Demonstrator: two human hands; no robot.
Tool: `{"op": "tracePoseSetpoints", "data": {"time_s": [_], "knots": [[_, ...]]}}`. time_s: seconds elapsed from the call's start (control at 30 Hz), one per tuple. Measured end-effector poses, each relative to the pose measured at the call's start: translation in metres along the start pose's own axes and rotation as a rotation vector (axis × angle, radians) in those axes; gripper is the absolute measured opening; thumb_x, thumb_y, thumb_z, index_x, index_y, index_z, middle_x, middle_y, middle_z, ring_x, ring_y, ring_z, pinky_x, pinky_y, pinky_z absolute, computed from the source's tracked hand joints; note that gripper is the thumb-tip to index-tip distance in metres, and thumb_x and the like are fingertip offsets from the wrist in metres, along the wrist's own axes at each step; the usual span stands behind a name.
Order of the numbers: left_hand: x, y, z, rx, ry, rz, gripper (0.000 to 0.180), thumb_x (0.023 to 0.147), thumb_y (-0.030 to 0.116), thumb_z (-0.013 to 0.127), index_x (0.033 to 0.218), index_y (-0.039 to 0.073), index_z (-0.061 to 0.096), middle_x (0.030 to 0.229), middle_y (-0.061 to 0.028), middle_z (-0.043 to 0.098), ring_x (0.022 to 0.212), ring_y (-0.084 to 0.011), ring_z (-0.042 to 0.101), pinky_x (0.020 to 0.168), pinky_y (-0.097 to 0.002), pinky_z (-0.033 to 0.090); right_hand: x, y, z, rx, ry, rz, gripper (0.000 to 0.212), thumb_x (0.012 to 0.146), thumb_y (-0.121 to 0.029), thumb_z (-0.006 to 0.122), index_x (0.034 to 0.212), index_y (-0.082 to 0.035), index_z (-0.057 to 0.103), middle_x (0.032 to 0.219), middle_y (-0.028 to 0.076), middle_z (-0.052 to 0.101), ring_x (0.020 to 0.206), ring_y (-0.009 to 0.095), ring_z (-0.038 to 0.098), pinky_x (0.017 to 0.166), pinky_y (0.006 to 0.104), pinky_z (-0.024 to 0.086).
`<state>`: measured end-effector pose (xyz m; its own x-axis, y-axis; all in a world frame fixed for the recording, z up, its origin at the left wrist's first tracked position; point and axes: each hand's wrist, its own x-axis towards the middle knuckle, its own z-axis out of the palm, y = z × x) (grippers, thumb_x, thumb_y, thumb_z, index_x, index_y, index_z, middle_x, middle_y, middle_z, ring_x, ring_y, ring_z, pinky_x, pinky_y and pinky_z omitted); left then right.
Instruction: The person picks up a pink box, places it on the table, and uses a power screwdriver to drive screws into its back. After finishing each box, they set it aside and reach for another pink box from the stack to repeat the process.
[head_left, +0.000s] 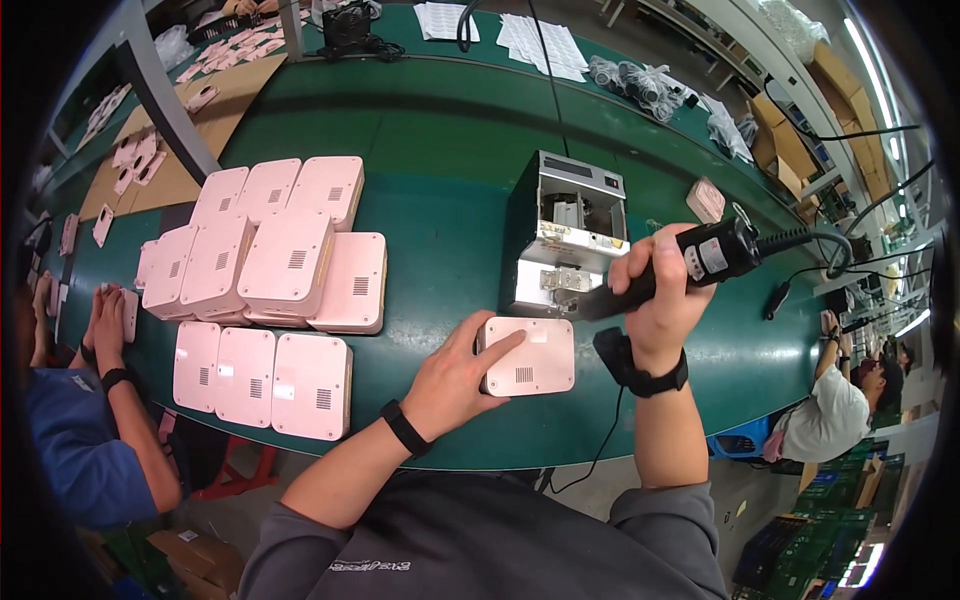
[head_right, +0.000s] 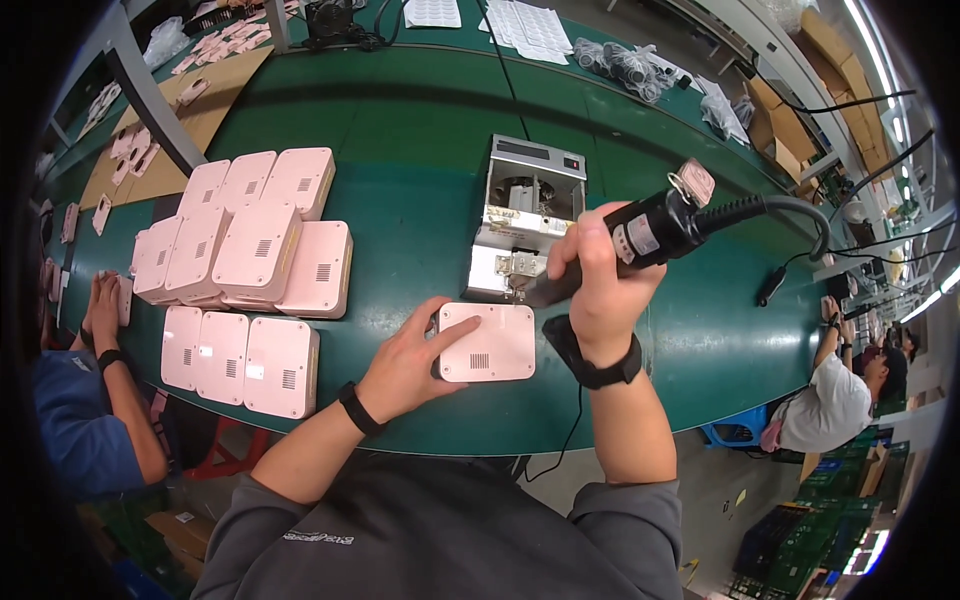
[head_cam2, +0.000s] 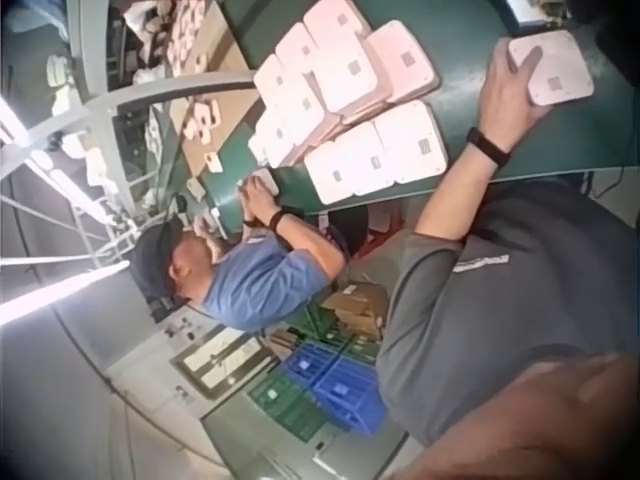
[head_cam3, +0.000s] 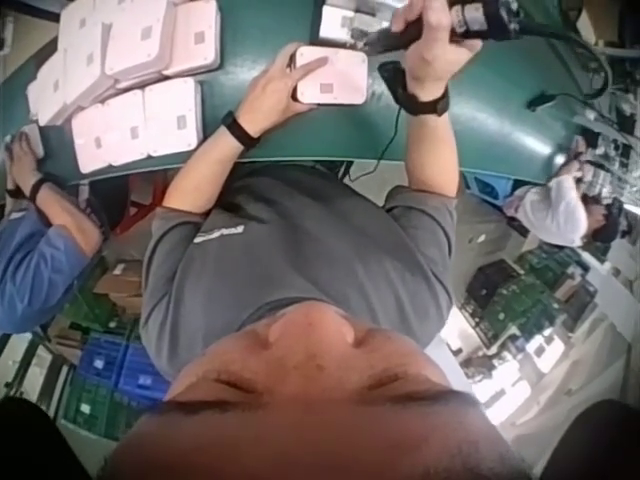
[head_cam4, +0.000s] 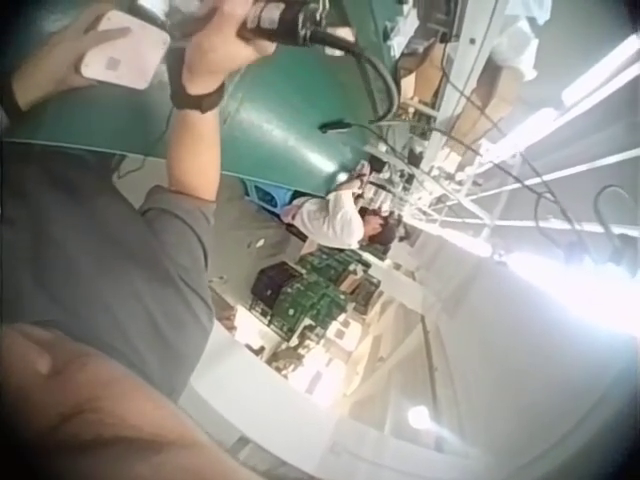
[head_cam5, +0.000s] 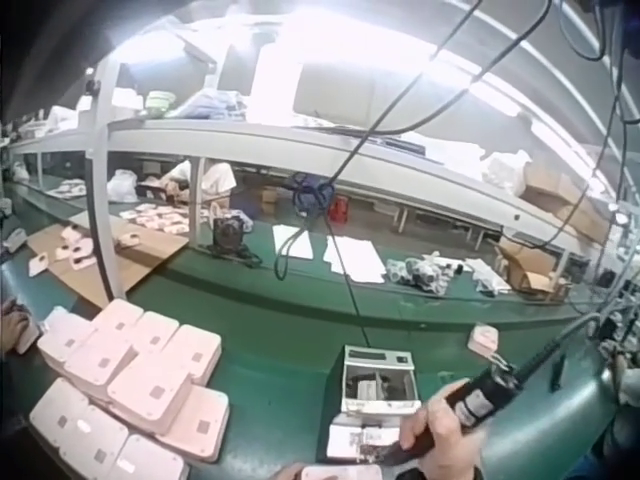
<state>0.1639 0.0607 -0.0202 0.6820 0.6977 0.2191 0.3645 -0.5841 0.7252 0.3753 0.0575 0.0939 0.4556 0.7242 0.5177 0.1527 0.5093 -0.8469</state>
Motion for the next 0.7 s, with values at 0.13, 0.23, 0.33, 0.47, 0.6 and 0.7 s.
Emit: {"op": "tracePoseSetpoints", "data": {"time_s": [0.13,0.23,0.33,0.47,0.6,0.7], "knots": [[-0.001,-0.003,-0.001,0.0,0.017,0.014,0.079,0.063,0.017,0.087,0.135,0.024,0.056,0.138,-0.0115,0.041,0.107,-0.0322,0.059,0.088,-0.0408,0.054,-0.036,-0.014,-0.005,0.027,-0.038,0.158,0.016,0.093,-0.016,0.055,0.101,-0.005,0.045,0.066,0.008,0.05,0.049,0.019,0.049,0.051,0.0355,0.045],[0.0,-0.002,0.0,-0.01,0.019,0.014,0.079,0.063,0.017,0.087,0.135,0.024,0.056,0.138,-0.0116,0.042,0.107,-0.0323,0.059,0.088,-0.0405,0.054,-0.06,-0.03,-0.006,0.211,-0.087,0.182,0.024,0.093,-0.021,0.058,0.102,-0.006,0.042,0.066,0.007,0.05,0.049,0.018,0.049,0.051,0.0347,0.045],[0.002,-0.003,-0.001,-0.017,0.014,0.017,0.08,0.062,0.017,0.087,0.135,0.024,0.056,0.138,-0.0116,0.042,0.107,-0.0325,0.059,0.088,-0.0402,0.054,-0.07,-0.039,-0.005,0.186,-0.178,0.135,0.032,0.091,-0.027,0.062,0.103,-0.007,0.04,0.067,0.007,0.05,0.049,0.017,0.049,0.052,0.0341,0.046],[0.002,-0.003,0.0,-0.023,0.018,0.01,0.08,0.062,0.016,0.087,0.135,0.024,0.056,0.136,-0.012,0.043,0.106,-0.0323,0.059,0.088,-0.0399,0.054,-0.077,-0.04,-0.005,0.135,-0.192,0.181,0.037,0.089,-0.029,0.065,0.103,-0.007,0.039,0.067,0.007,0.05,0.05,0.017,0.05,0.053,0.0342,0.046],[0.004,-0.003,0.002,-0.032,0.034,0.013,0.079,0.061,0.015,0.087,0.134,0.023,0.057,0.135,-0.0127,0.044,0.104,-0.031,0.061,0.088,-0.0393,0.054,-0.086,-0.027,-0.007,0.123,-0.186,0.202,0.039,0.088,-0.03,0.066,0.102,-0.007,0.038,0.067,0.007,0.051,0.051,0.017,0.05,0.053,0.0341,0.046],[0.004,-0.004,0.004,-0.046,0.048,0.013,0.078,0.061,0.015,0.087,0.133,0.022,0.058,0.134,-0.0131,0.045,0.101,-0.0298,0.062,0.087,-0.0387,0.055,-0.09,-0.026,-0.006,0.139,-0.174,0.192,0.039,0.088,-0.03,0.066,0.101,-0.007,0.038,0.068,0.007,0.051,0.051,0.017,0.05,0.054,0.0341,0.047]]}}
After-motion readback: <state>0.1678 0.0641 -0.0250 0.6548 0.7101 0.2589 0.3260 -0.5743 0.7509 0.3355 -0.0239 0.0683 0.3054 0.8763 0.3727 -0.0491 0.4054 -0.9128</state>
